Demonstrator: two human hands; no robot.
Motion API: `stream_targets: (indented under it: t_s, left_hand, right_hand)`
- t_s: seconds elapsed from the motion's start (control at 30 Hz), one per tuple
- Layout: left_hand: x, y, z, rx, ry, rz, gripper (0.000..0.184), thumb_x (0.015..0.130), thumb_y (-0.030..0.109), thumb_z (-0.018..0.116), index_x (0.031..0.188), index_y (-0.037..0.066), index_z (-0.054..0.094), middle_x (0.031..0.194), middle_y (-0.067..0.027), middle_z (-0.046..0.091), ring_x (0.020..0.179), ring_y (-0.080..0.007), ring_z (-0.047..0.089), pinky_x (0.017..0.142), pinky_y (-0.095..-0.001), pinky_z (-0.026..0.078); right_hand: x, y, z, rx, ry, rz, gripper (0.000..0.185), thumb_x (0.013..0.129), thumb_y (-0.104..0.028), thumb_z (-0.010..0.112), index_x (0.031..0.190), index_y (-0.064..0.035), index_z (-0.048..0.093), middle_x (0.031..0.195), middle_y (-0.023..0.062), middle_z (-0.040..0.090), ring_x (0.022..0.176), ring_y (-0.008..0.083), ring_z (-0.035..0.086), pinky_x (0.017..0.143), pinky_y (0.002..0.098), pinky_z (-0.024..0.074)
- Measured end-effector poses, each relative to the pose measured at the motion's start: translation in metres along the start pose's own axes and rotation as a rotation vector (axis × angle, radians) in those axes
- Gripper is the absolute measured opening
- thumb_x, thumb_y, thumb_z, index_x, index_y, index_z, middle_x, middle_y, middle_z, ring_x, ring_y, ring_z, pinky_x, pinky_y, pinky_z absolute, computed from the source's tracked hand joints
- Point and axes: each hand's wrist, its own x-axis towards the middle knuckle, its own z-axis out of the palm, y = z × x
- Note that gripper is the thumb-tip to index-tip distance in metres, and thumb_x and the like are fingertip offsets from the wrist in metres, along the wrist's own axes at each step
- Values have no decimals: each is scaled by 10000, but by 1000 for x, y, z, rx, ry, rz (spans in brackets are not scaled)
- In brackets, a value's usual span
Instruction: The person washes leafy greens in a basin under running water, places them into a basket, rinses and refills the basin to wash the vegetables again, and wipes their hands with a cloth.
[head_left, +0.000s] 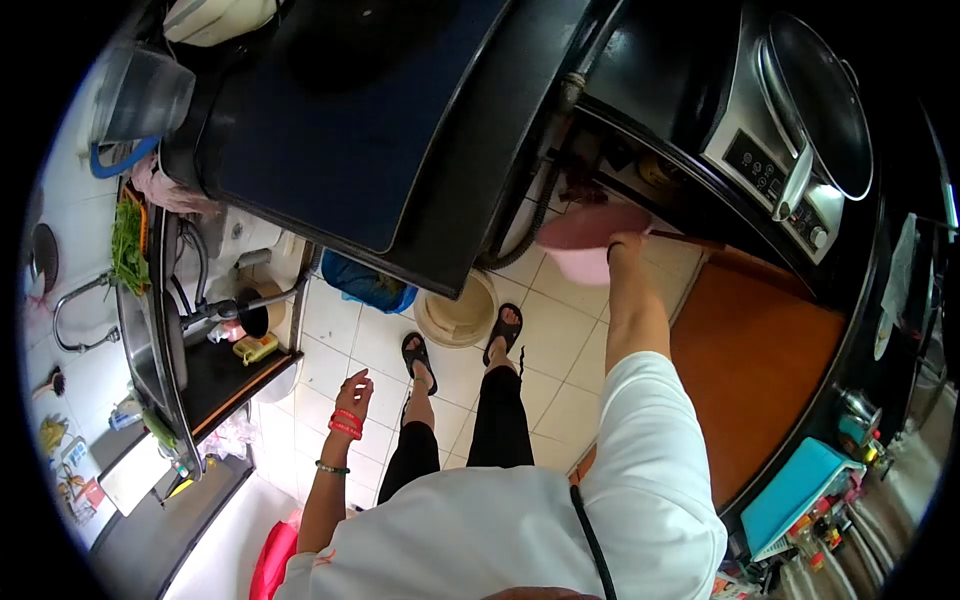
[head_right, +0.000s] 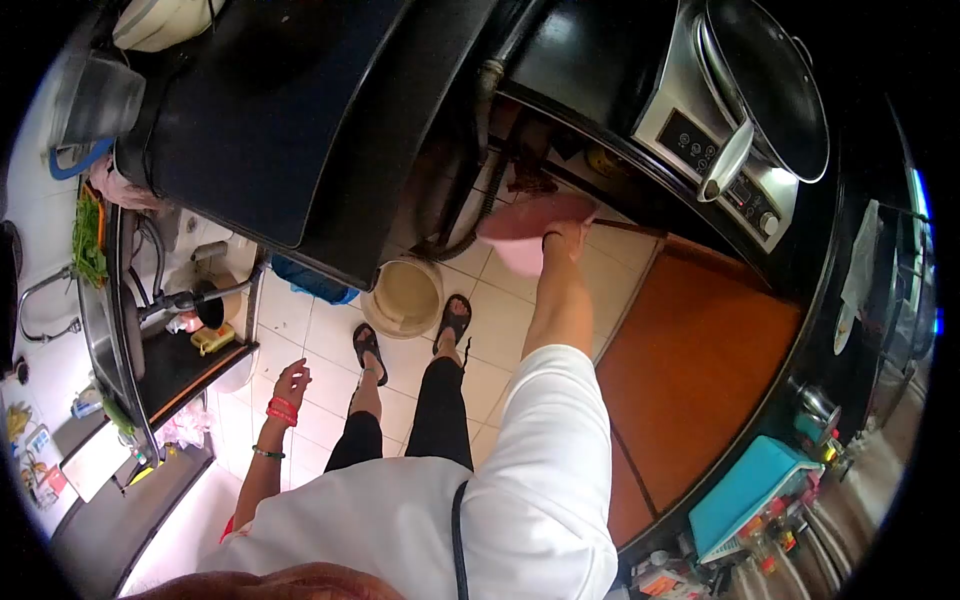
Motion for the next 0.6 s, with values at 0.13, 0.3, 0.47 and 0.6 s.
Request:
stream_targets:
  t_s: [0.13,0.3,0.47,0.6]
  left_hand:
    - [-13,-13,-3,-6,-16,27,367,876,192,581,1222,92,511,1011,-113,573,822,-197,598,692,-304,508]
    - [-2,-17,-12,227,138,371,404,844,153,602,1220,49,498,1080,-161,543,858,-247,585,795,-334,472]
    - [-10,3,-54,84,47,334,390,853,143,581,1226,70,494,1082,-162,529,891,-244,581,820,-333,461]
    - [-16,-48,-99,-14,162,392,384,847,143,594,1214,76,502,1075,-160,536,866,-248,591,809,-337,469]
  right_hand:
    - [-2,21,-16,-42,2,-6,510,799,-127,601,1182,112,364,1109,233,579,993,281,597,842,340,482]
    - [-92,67,-92,-214,130,-113,481,803,-90,572,1159,115,321,1032,252,578,897,299,616,749,341,519]
    - [-179,163,-144,-256,-348,-220,341,786,10,486,1096,105,378,937,178,556,736,247,601,494,351,502]
    - [-330,204,-163,12,-372,-351,238,759,19,477,997,33,472,780,100,552,624,162,545,428,304,402]
